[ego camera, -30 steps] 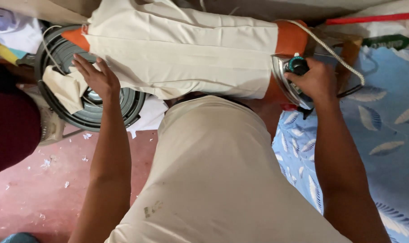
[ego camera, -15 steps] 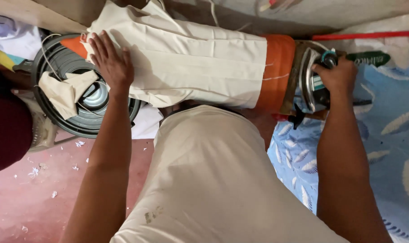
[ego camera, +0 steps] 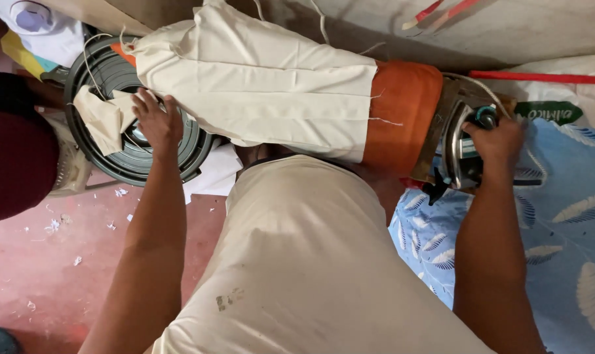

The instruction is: Ironing and pressing white fabric pieces on a padded work surface.

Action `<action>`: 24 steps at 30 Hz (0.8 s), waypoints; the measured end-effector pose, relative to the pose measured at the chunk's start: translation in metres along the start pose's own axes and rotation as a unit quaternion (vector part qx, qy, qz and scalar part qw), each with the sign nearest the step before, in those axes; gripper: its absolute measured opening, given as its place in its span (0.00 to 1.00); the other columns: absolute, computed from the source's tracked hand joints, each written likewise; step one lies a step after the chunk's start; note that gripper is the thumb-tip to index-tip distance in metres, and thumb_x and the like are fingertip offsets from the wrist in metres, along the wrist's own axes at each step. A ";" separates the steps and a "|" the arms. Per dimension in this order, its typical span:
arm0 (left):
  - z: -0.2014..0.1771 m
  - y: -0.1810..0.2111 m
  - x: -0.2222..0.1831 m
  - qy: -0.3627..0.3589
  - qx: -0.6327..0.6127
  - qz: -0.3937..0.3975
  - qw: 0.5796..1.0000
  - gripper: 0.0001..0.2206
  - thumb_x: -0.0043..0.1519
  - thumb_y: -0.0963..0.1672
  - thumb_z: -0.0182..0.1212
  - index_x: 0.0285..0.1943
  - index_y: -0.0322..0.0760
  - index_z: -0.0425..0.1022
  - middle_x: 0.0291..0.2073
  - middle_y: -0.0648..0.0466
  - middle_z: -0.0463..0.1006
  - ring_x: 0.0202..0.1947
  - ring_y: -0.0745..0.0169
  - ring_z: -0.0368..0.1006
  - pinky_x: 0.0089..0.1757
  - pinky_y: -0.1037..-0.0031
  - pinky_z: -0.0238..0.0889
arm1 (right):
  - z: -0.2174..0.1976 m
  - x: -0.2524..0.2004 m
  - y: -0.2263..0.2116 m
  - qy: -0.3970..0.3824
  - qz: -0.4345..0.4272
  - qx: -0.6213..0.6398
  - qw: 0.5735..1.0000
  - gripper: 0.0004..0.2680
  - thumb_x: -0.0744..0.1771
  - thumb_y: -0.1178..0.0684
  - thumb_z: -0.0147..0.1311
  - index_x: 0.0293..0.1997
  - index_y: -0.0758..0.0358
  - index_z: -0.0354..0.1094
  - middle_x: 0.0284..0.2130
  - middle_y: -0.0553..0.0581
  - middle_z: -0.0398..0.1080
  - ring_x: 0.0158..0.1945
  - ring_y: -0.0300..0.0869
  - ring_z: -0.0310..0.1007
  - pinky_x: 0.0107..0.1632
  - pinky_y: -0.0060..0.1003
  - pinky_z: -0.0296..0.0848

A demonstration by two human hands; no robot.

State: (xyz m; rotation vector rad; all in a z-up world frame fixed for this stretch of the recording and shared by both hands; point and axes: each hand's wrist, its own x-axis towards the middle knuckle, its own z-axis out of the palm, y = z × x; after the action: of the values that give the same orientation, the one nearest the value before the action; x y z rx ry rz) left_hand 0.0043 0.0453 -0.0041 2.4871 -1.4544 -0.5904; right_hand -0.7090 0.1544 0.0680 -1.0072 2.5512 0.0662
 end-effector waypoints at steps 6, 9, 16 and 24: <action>0.014 0.031 -0.009 0.158 0.067 0.196 0.965 0.31 0.76 0.56 0.44 0.79 0.30 0.51 0.74 0.30 0.53 0.75 0.29 0.47 0.67 0.43 0.50 | 0.020 0.015 -0.004 0.072 -0.081 0.070 0.992 0.29 0.61 0.40 0.77 0.59 0.73 0.72 0.51 0.70 0.73 0.55 0.63 0.71 0.57 0.52 0.69; 0.023 0.062 -0.026 0.152 0.050 0.282 0.946 0.31 0.76 0.57 0.37 0.80 0.34 0.52 0.76 0.38 0.56 0.76 0.35 0.48 0.67 0.41 0.50 | 0.015 0.006 -0.007 0.041 -0.034 0.155 0.986 0.22 0.62 0.46 0.74 0.57 0.65 0.74 0.49 0.63 0.76 0.53 0.56 0.75 0.54 0.49 0.73; 0.021 0.091 -0.044 0.068 0.080 0.268 0.958 0.36 0.73 0.62 0.38 0.84 0.41 0.46 0.80 0.37 0.41 0.80 0.37 0.33 0.69 0.34 0.26 | -0.025 -0.044 -0.049 0.045 -0.004 0.088 0.995 0.24 0.65 0.40 0.68 0.62 0.58 0.62 0.57 0.67 0.61 0.59 0.56 0.54 0.58 0.54 0.53; 0.020 0.084 -0.042 0.033 0.113 0.264 0.957 0.37 0.71 0.64 0.27 0.86 0.47 0.39 0.82 0.43 0.35 0.82 0.44 0.26 0.72 0.43 0.16 | 0.066 -0.119 -0.165 0.122 -0.439 0.086 0.886 0.27 0.66 0.52 0.67 0.71 0.68 0.58 0.69 0.72 0.55 0.73 0.65 0.51 0.71 0.60 0.54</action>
State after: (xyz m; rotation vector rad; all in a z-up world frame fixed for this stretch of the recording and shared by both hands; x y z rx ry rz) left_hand -0.0886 0.0406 0.0186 2.0867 -2.1447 -0.2456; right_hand -0.4976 0.1211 0.0684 -2.0780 1.9905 -0.5560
